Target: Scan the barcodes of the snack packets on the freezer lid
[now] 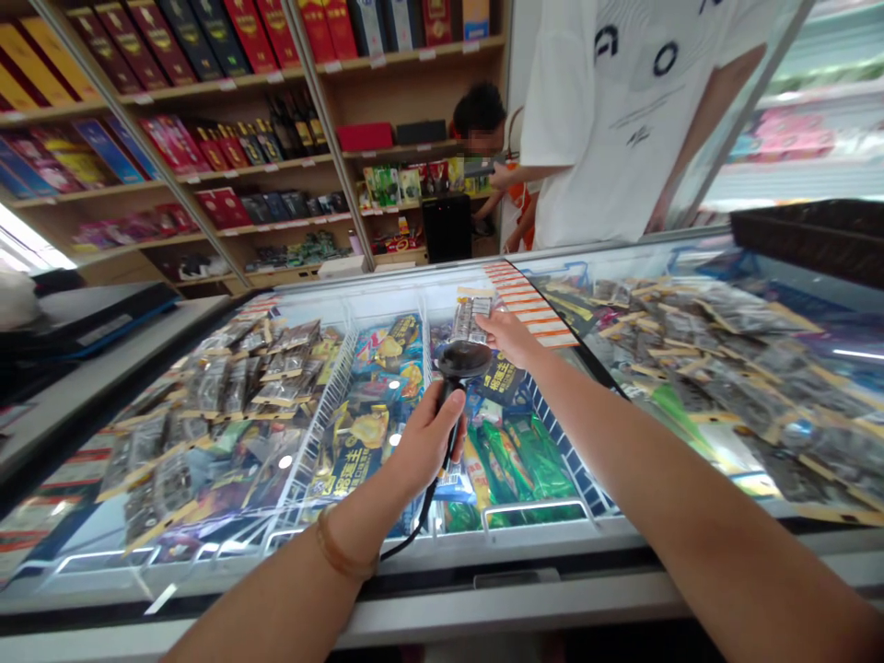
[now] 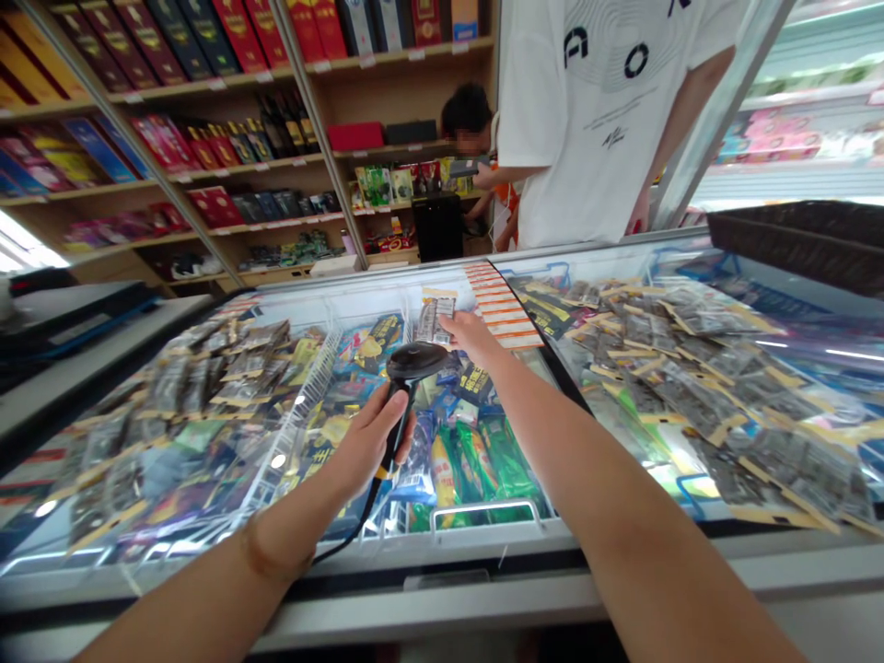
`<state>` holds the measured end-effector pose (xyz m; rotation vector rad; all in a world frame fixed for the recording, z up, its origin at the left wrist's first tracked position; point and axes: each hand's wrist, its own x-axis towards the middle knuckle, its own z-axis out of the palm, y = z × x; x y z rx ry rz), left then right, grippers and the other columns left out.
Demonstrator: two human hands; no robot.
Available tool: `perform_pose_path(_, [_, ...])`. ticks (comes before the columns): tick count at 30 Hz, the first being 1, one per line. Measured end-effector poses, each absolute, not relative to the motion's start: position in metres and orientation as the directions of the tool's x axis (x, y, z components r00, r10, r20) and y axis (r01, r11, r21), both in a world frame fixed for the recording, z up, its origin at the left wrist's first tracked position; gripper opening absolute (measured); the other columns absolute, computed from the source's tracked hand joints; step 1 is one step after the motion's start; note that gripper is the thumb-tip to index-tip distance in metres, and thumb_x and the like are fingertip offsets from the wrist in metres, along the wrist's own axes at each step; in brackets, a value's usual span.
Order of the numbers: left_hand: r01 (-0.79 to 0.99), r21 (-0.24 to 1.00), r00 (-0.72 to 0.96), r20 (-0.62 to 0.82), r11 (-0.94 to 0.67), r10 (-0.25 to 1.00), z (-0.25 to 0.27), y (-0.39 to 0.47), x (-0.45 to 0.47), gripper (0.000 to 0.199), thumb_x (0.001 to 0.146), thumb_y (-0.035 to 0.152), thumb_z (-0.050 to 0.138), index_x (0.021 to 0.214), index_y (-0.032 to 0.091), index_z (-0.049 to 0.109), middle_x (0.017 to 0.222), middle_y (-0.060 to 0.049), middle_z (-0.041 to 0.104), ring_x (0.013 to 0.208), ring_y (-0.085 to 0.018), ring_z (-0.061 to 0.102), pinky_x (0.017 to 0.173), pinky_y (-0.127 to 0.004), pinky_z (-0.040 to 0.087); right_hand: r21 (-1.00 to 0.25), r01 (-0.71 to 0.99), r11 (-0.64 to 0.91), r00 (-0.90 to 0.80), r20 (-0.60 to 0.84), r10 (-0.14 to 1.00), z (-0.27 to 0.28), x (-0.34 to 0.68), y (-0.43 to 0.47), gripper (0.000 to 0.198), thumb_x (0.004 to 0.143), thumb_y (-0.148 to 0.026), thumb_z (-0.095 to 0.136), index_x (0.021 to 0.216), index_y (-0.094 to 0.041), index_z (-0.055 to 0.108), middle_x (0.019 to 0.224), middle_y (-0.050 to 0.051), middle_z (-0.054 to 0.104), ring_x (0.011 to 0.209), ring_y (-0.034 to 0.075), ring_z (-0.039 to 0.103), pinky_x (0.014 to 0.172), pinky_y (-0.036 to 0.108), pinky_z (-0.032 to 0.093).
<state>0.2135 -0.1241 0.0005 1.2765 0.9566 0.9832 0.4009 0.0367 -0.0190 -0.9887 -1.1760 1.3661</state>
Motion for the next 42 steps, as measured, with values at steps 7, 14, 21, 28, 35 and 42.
perform_pose_path(7, [-0.098,0.988,0.164,-0.099,0.116,0.982,0.018,-0.121,0.205,0.056,0.075,0.074,0.068,0.085,0.023,0.045,0.057,0.006,0.055,0.036,-0.009,0.046,0.037,-0.022,0.033,-0.985,-0.162,0.062,0.022,0.060,0.998,-0.025,0.401,0.043,0.024,0.077,-0.038,0.073,0.087,-0.019,0.063,0.075,0.002,0.073,0.079,0.019,0.073,0.073,0.029,0.057])
perform_pose_path(14, [-0.100,0.995,-0.088,-0.011,0.002,0.996,0.061,-0.126,0.126,0.050,0.077,0.067,0.070,0.083,0.022,0.048,0.055,0.005,0.056,0.035,-0.009,0.045,0.034,-0.021,0.032,-1.000,-0.020,0.011,0.004,0.011,1.000,-0.001,0.365,0.022,0.020,0.074,-0.032,0.081,0.080,-0.018,0.067,0.061,0.000,0.067,0.056,0.013,0.062,0.052,0.022,0.050])
perform_pose_path(21, [-0.090,0.996,-0.370,-0.058,0.027,0.927,0.082,-0.161,0.032,0.042,0.082,0.060,0.064,0.082,0.022,0.045,0.057,0.006,0.056,0.036,-0.009,0.045,0.034,-0.021,0.034,-0.998,-0.013,-0.068,-0.285,-0.061,0.957,0.031,0.223,-0.011,0.029,0.066,-0.028,0.092,0.063,-0.018,0.066,0.050,-0.002,0.060,0.046,0.009,0.054,0.045,0.019,0.045])
perform_pose_path(28, [-0.103,0.995,-0.412,-0.045,0.003,0.910,0.069,-0.182,-0.012,0.043,0.081,0.061,0.066,0.086,0.023,0.047,0.060,0.006,0.056,0.037,-0.009,0.045,0.035,-0.020,0.036,-0.991,-0.003,-0.135,-0.308,-0.128,0.943,0.029,0.123,-0.014,0.040,0.058,-0.025,0.098,0.056,-0.020,0.058,0.050,0.001,0.062,0.050,0.015,0.062,0.052,0.027,0.057])
perform_pose_path(35, [-0.133,0.991,-0.360,-0.060,0.013,0.931,0.063,-0.183,-0.011,0.046,0.079,0.064,0.068,0.090,0.022,0.050,0.062,0.005,0.057,0.038,-0.010,0.048,0.034,-0.021,0.036,-0.911,0.394,0.119,-0.321,-0.015,0.947,0.025,0.094,0.008,0.048,0.068,-0.052,0.090,0.052,-0.021,0.057,0.042,0.000,0.055,0.056,0.020,0.068,0.057,0.028,0.053])
perform_pose_path(42, [-0.148,0.989,-0.281,-0.056,0.014,0.958,0.064,-0.176,0.033,0.052,0.074,0.067,0.071,0.086,0.022,0.047,0.061,0.006,0.056,0.037,-0.008,0.046,0.035,-0.021,0.034,-0.825,0.519,0.225,-0.307,0.066,0.950,0.043,0.135,0.004,0.057,0.080,-0.066,0.075,0.051,-0.021,0.056,0.045,0.004,0.057,0.055,0.020,0.066,0.060,0.028,0.047])
